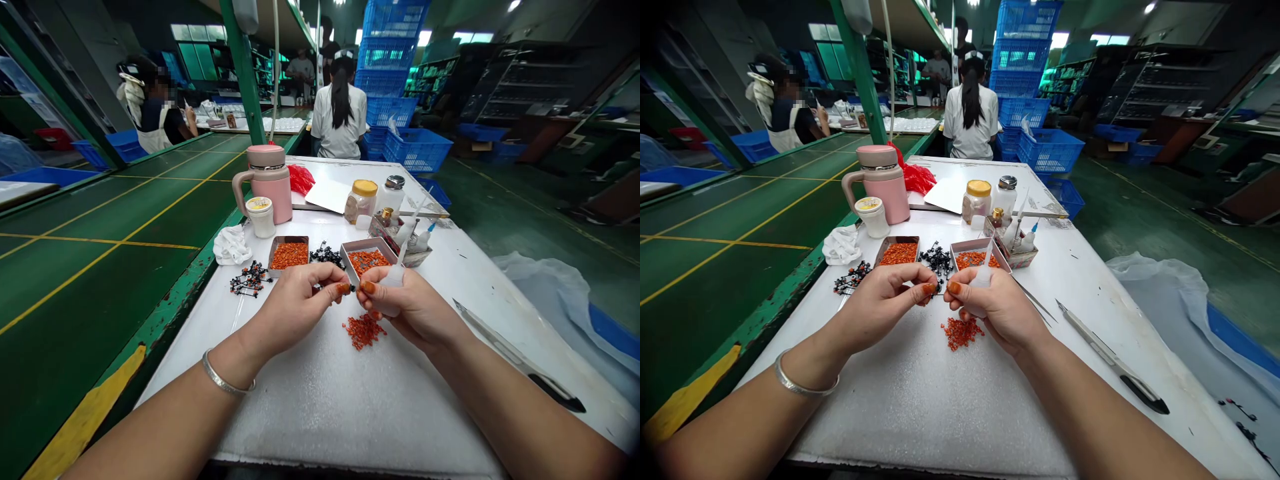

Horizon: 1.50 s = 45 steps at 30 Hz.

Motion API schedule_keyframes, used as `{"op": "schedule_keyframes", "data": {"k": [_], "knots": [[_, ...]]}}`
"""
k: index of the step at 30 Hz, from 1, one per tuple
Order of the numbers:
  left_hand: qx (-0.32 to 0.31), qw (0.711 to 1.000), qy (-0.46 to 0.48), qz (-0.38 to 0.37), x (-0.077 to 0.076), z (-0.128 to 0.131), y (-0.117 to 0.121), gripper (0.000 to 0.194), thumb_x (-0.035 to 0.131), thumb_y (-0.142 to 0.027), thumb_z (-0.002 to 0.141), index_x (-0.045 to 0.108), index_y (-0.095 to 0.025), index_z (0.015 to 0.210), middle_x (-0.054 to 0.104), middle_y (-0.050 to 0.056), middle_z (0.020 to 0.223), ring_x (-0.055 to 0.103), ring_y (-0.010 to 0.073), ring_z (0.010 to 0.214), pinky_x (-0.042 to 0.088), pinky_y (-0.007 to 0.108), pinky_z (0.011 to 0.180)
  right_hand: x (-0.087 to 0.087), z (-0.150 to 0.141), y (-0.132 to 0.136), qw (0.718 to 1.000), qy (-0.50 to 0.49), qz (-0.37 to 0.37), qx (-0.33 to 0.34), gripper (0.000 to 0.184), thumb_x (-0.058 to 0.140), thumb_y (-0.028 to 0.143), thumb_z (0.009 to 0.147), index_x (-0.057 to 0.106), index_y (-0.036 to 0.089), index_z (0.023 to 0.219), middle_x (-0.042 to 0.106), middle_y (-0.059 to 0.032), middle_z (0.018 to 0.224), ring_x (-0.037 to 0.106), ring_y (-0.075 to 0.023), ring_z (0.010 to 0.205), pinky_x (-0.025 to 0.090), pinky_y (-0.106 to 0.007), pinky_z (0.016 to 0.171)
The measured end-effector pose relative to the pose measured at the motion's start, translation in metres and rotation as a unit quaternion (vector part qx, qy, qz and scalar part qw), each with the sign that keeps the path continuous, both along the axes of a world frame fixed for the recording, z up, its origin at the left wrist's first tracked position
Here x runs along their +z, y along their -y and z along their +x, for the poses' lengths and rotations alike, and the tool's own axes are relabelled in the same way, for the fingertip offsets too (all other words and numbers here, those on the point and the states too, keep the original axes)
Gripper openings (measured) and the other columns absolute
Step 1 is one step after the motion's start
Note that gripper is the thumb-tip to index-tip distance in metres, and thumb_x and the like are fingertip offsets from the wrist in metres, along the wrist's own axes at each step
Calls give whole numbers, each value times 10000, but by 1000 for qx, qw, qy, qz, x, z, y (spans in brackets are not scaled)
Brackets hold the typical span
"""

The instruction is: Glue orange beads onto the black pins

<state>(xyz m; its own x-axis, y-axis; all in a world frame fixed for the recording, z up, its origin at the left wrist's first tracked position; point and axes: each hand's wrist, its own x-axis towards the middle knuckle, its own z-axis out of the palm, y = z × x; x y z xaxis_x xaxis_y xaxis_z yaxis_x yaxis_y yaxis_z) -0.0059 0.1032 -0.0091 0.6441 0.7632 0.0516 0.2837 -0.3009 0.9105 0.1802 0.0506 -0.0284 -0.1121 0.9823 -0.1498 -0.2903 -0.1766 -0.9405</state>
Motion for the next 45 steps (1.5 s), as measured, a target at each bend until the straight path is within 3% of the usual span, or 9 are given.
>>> {"op": "schedule_keyframes", "data": {"k": [17,45], "knots": [[33,990,-43,130,-2,-1,3,175,528,-279,865,672,-186,831,652,-35,756,521,31,678,356,157,648,0,-4,2,999,37,-3,-24,211,755,298,728,627,130,722,632,-46,724,549,-101,646,388,-194,525],[80,980,-47,174,-7,3,6,203,536,-312,862,693,-184,857,697,-8,831,600,62,755,413,184,693,0,-15,2,994,47,6,-94,216,731,307,710,629,117,711,613,-55,708,514,-110,628,349,-228,531]]}}
